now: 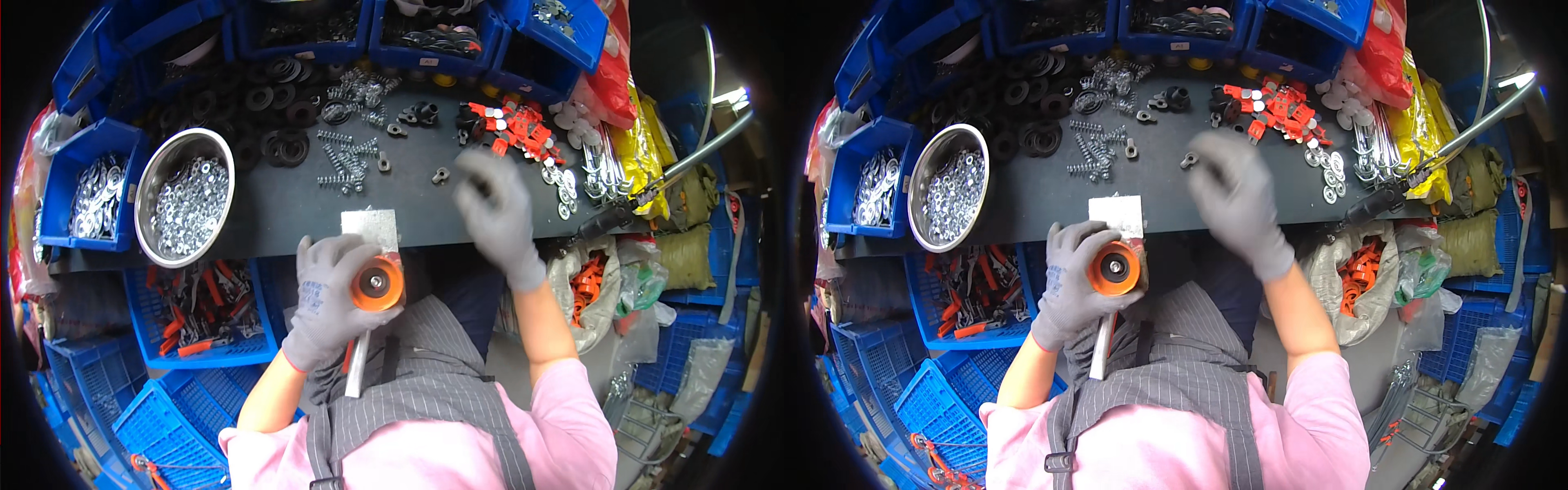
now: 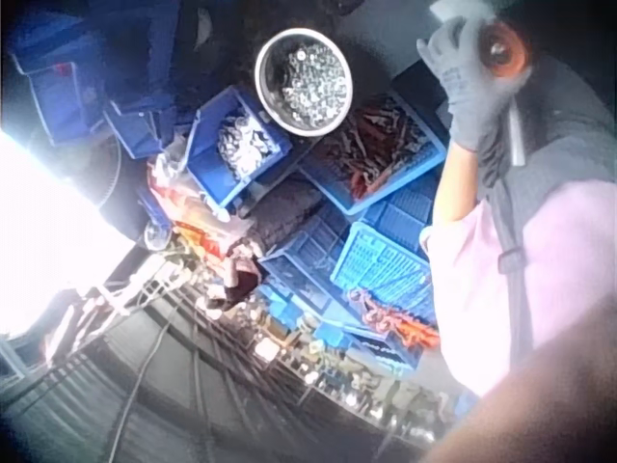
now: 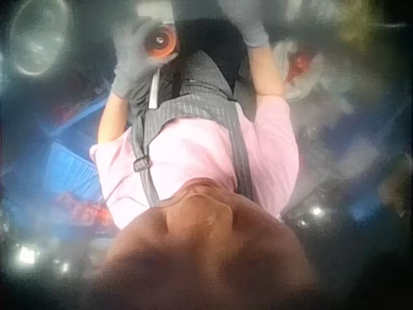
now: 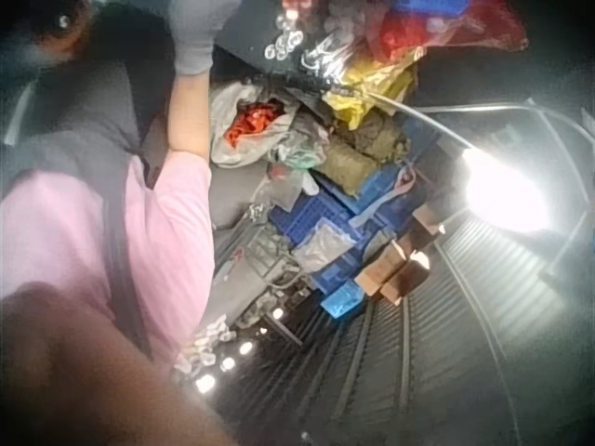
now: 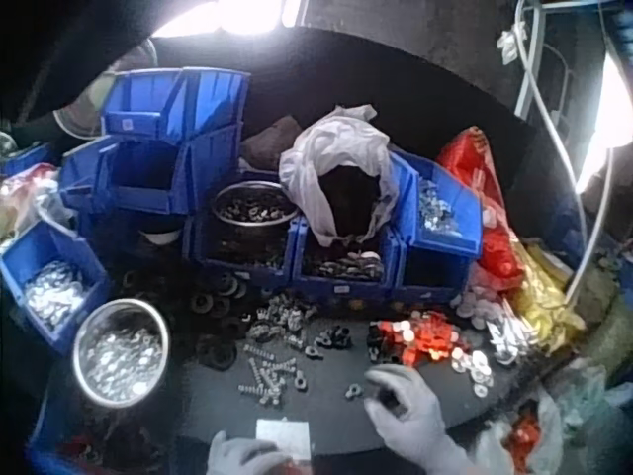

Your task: The person assembles small hardware components onto a metal housing by attaching springs, washers, and red plastic clips using a pneumatic tool.

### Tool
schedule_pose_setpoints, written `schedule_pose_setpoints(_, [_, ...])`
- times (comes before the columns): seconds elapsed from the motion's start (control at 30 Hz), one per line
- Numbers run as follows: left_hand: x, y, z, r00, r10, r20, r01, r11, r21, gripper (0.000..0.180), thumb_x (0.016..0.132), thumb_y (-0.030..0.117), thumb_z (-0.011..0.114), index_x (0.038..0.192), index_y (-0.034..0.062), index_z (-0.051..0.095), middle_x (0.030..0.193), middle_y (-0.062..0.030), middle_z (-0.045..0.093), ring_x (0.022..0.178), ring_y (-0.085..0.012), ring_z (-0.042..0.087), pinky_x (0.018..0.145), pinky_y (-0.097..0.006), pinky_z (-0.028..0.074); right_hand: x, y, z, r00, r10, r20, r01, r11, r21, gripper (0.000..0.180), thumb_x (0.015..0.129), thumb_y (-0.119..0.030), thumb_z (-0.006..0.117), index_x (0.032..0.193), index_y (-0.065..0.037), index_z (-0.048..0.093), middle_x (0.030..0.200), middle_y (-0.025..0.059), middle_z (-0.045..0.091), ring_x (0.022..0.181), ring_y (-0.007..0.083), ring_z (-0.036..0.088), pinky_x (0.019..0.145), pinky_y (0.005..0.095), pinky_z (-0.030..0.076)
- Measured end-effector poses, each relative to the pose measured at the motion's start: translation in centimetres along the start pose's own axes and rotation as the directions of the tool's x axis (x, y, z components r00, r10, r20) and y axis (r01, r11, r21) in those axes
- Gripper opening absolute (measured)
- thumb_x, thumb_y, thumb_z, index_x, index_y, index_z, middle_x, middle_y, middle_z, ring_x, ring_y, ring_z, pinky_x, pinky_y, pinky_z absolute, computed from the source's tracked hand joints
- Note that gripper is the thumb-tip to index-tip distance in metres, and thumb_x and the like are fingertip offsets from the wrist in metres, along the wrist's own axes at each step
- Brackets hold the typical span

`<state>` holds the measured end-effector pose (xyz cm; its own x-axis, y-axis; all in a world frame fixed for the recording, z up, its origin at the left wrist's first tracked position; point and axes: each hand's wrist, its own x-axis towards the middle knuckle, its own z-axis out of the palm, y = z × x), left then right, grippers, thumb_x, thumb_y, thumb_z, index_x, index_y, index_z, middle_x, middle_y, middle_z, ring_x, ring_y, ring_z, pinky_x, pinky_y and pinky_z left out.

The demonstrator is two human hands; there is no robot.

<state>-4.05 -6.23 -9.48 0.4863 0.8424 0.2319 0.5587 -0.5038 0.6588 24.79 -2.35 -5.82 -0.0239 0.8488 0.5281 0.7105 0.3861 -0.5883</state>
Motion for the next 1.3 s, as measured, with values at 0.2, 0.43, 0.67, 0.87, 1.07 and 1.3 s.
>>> schedule_pose_setpoints(0.2, [0.5,0.1,-0.1,0.995,-0.057,0.082,0.056,0.998,0.007,0.09,0.066,0.05,0.098,0.141,0.0093,0.068,0.137,-0.0171,0.063,0.134,-0.0393,0.056,0.122,-0.062,0.03,0.7,12.5,1.7,0.97,0.23,-0.078,-0.242,0.883,-0.402,0.045,0.096,-0.025,0.077,0.133,-0.001,0.068,0.12,0.0218,0.069,0.109,0.0358,0.068,0.096,0.047,0.055])
schedule_pose_setpoints(0.43, [-0.4,-1.2,0.0,0.999,-0.027,0.024,0.028,0.998,-0.052,0.113,0.064,0.065,0.093,0.156,0.0095,0.057,0.147,-0.0165,0.059,0.147,-0.0405,0.048,0.128,-0.072,0.011,-4.8,7.6,1.3,0.948,0.286,-0.142,-0.317,0.891,-0.324,0.04,0.09,-0.008,0.07,0.128,0.002,0.069,0.113,0.0127,0.061,0.096,0.025,0.063,0.093,0.0393,0.054])
schedule_pose_setpoints(0.67, [0.4,-2.4,1.9,1.0,0.018,0.02,-0.015,0.986,-0.164,0.087,0.063,0.055,0.097,0.133,0.0115,0.069,0.139,-0.0095,0.068,0.144,-0.038,0.055,0.128,-0.069,0.016,-6.0,-0.9,-0.1,0.866,0.498,0.047,-0.476,0.791,0.384,0.02,0.092,0.009,0.076,0.109,-0.001,0.074,0.122,0.0102,0.068,0.1,0.0141,0.069,0.085,0.0288,0.058])
schedule_pose_setpoints(0.87, [-0.1,-2.5,2.2,0.999,-0.003,-0.039,-0.005,0.976,-0.216,0.08,0.063,0.047,0.098,0.13,0.0126,0.071,0.139,-0.0097,0.069,0.144,-0.0383,0.056,0.128,-0.068,0.018,-4.9,-7.2,3.8,0.959,-0.133,0.249,0.07,0.966,0.249,0.03,0.079,-0.008,0.089,0.108,-0.015,0.081,0.114,0.0037,0.08,0.108,0.0276,0.072,0.099,0.0428,0.052])
schedule_pose_setpoints(1.07, [-0.4,-3.3,2.5,0.997,-0.012,-0.078,-0.006,0.975,-0.224,0.079,0.061,0.044,0.096,0.13,0.0133,0.072,0.138,-0.0106,0.069,0.146,-0.0374,0.055,0.13,-0.065,0.018,-4.8,-7.5,4.3,0.889,-0.252,0.382,0.233,0.968,0.096,0.035,0.075,-0.013,0.091,0.109,-0.017,0.081,0.115,-0.0006,0.08,0.107,0.0263,0.072,0.097,0.0422,0.052])
schedule_pose_setpoints(1.3, [-0.6,-4.0,3.3,0.995,0.016,-0.097,-0.039,0.97,-0.242,0.081,0.06,0.041,0.094,0.133,0.014,0.07,0.138,-0.0089,0.068,0.147,-0.0364,0.054,0.13,-0.066,0.016,-4.0,-7.0,4.8,0.811,-0.345,0.471,0.359,0.931,0.064,0.035,0.082,-0.021,0.09,0.114,-0.019,0.076,0.121,0.0,0.078,0.117,0.0278,0.072,0.104,0.0495,0.053])
